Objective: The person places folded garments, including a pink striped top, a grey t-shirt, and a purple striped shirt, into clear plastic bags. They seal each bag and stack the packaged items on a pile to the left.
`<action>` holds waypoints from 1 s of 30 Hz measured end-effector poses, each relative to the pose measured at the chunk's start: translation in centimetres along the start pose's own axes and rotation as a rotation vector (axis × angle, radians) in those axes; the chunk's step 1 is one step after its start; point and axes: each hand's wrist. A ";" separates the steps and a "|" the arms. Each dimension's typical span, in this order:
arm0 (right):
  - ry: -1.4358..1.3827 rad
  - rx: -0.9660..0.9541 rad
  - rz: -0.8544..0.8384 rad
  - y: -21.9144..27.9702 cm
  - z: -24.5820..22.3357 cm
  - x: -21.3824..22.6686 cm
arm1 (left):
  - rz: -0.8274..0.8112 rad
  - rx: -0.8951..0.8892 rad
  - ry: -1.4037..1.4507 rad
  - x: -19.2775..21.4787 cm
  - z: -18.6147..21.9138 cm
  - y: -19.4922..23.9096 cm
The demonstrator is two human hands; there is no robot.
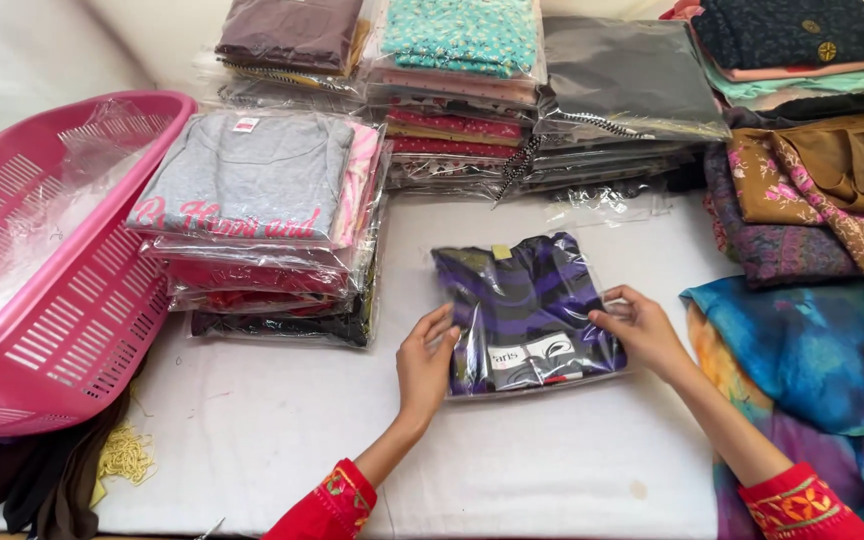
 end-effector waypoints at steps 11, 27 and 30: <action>-0.333 0.201 0.183 -2.4 -19.5 -2.5 | -0.033 -0.442 -0.008 7.5 19.3 -8.7; -0.253 0.282 -0.096 -11.5 -29.3 -20.8 | 0.467 -0.547 -1.067 27.4 22.2 -17.7; 0.127 0.620 0.140 -11.9 -29.9 -19.5 | 0.292 -0.435 -1.149 25.6 23.5 -19.4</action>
Point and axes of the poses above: each hand's wrist, its own y-axis away from the middle knuckle, its own x-axis out of the back of the hand, z = x × y, and after that the axes turned 10 degrees about y, right-handed
